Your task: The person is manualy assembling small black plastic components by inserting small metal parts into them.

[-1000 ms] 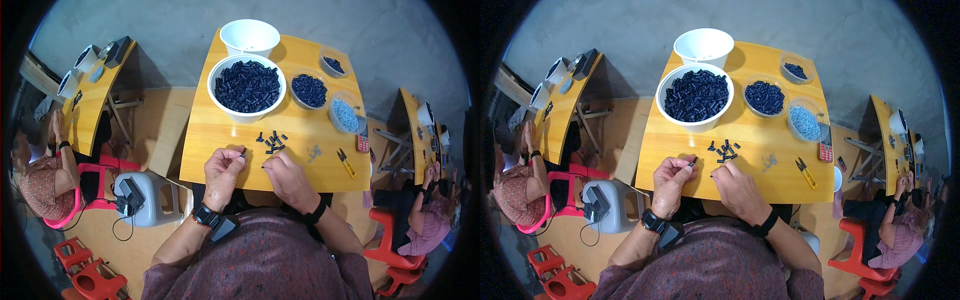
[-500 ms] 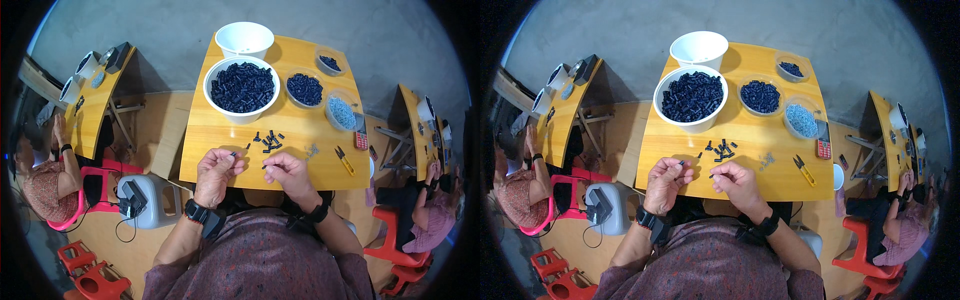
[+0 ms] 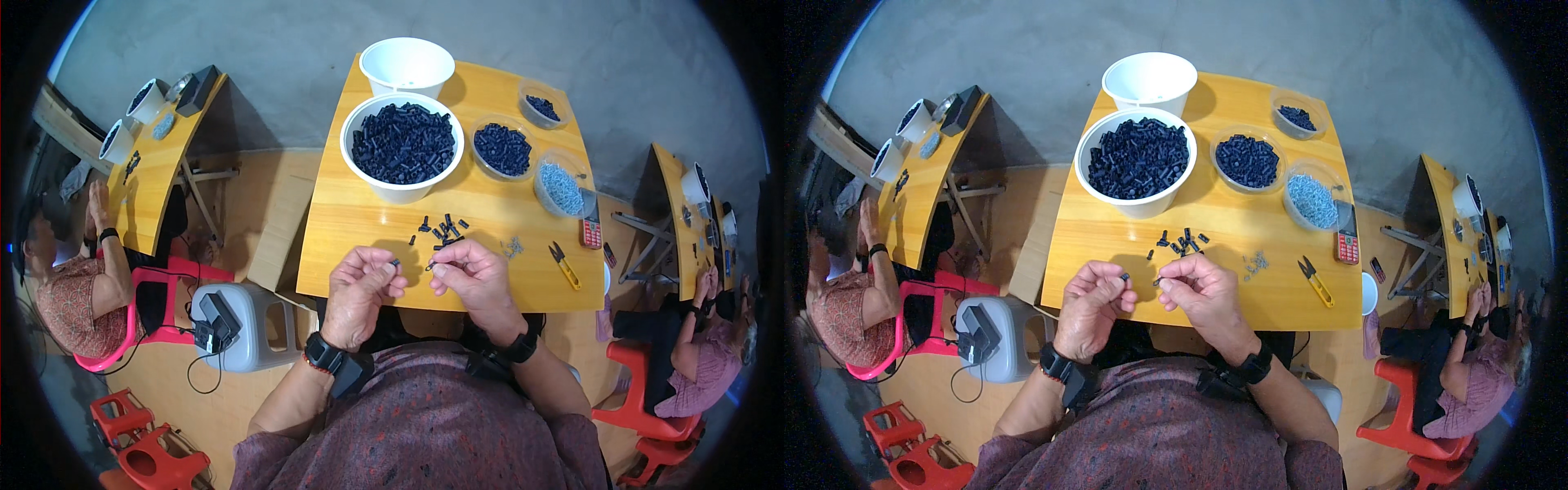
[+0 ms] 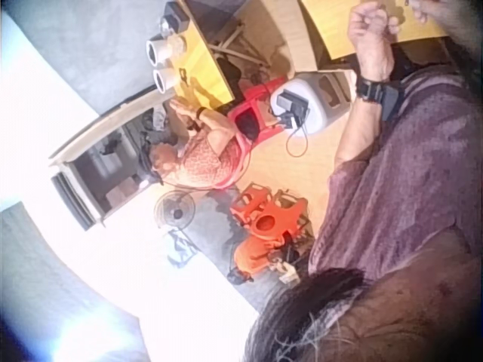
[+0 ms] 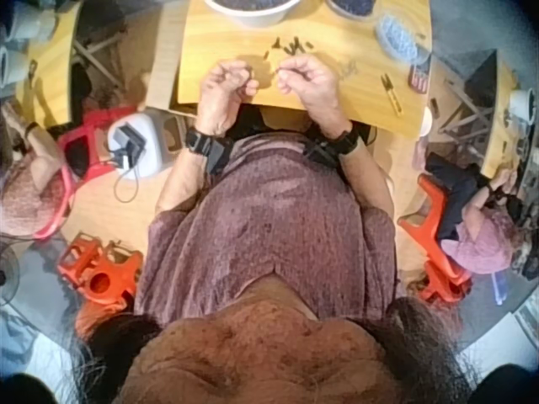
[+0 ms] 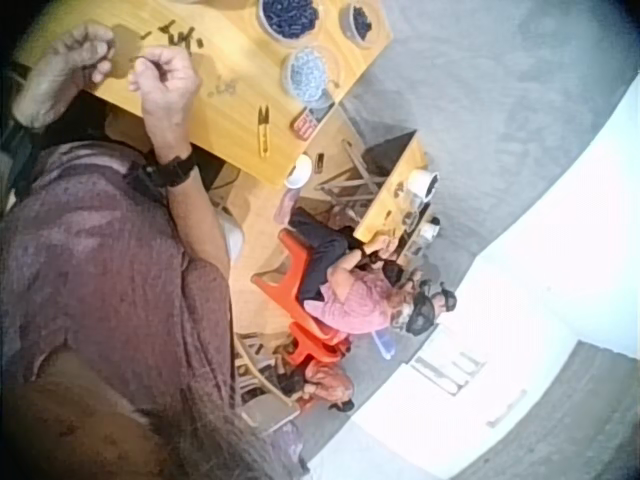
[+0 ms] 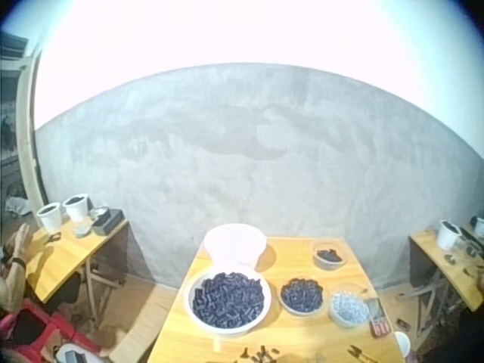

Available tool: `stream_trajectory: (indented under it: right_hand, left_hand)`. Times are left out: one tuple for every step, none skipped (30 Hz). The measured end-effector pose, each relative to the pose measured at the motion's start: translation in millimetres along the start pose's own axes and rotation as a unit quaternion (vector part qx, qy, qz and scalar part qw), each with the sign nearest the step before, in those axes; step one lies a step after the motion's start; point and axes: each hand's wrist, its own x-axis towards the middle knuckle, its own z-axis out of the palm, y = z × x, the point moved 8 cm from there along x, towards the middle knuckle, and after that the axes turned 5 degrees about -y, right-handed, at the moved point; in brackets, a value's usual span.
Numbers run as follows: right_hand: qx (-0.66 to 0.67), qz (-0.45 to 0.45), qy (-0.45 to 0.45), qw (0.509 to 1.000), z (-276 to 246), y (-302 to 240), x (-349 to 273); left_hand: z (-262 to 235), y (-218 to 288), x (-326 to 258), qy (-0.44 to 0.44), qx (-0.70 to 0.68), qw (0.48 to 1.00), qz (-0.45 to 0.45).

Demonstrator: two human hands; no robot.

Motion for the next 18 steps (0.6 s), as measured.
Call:
stream_trajectory:
  right_hand:
    - [0.0,0.001,-0.001,1.0,0,0,0]
    - [-0.011,-0.006,-0.003,1.0,1,-1,0]
    - [-0.023,-0.013,-0.006,1.0,2,-3,0]
    - [-0.023,-0.012,-0.007,1.0,2,-4,-1]
    - [-0.037,-0.018,-0.012,0.999,4,-7,-2]
    - [-0.051,-0.025,-0.018,0.998,6,-11,-2]
    - [-0.05,-0.025,-0.018,0.998,7,-13,-3]
    - [-0.057,-0.038,-0.023,0.997,9,-16,-4]
    - [-0.063,-0.051,-0.027,0.996,10,-18,-5]
    - [-0.063,-0.051,-0.027,0.996,11,-18,-5]
    - [-0.067,-0.065,-0.028,0.995,12,-20,-5]
    - [-0.071,-0.079,-0.029,0.994,13,-22,-5]
    - [-0.071,-0.079,-0.029,0.994,14,-22,-5]
    - [-0.086,-0.086,-0.028,0.992,15,-24,-6]
    - [-0.1,-0.092,-0.027,0.99,15,-25,-7]
    - [-0.1,-0.092,-0.027,0.99,15,-25,-6]
    - [-0.115,-0.099,-0.025,0.988,16,-26,-7]
    - [-0.13,-0.106,-0.024,0.986,16,-27,-7]
  left_hand:
    - [1,-7,-2,-0.025,-0.004,1.0,-0.004]
    - [3,-10,-5,-0.024,-0.005,1.0,-0.004]
    - [8,-15,-8,-0.03,-0.014,0.999,-0.021]
    - [12,-19,-11,-0.035,-0.023,0.998,-0.038]
    - [15,-20,-13,-0.045,-0.038,0.997,-0.04]
    - [17,-20,-14,-0.044,-0.038,0.997,-0.04]
    - [19,-20,-15,-0.046,-0.048,0.997,-0.04]
    - [20,-21,-15,-0.047,-0.057,0.996,-0.04]
    - [21,-20,-16,-0.046,-0.057,0.996,-0.04]
    - [22,-20,-16,-0.044,-0.058,0.997,-0.039]
    - [22,-20,-16,-0.042,-0.06,0.997,-0.039]
    - [23,-21,-16,-0.042,-0.06,0.997,-0.04]
    - [23,-21,-17,-0.042,-0.059,0.997,-0.039]
    - [23,-21,-17,-0.041,-0.057,0.997,-0.037]
    - [23,-22,-17,-0.041,-0.057,0.997,-0.037]
    - [24,-21,-18,-0.038,-0.057,0.997,-0.032]
    - [24,-21,-19,-0.034,-0.056,0.997,-0.027]
    - [24,-21,-19,-0.034,-0.056,0.997,-0.027]
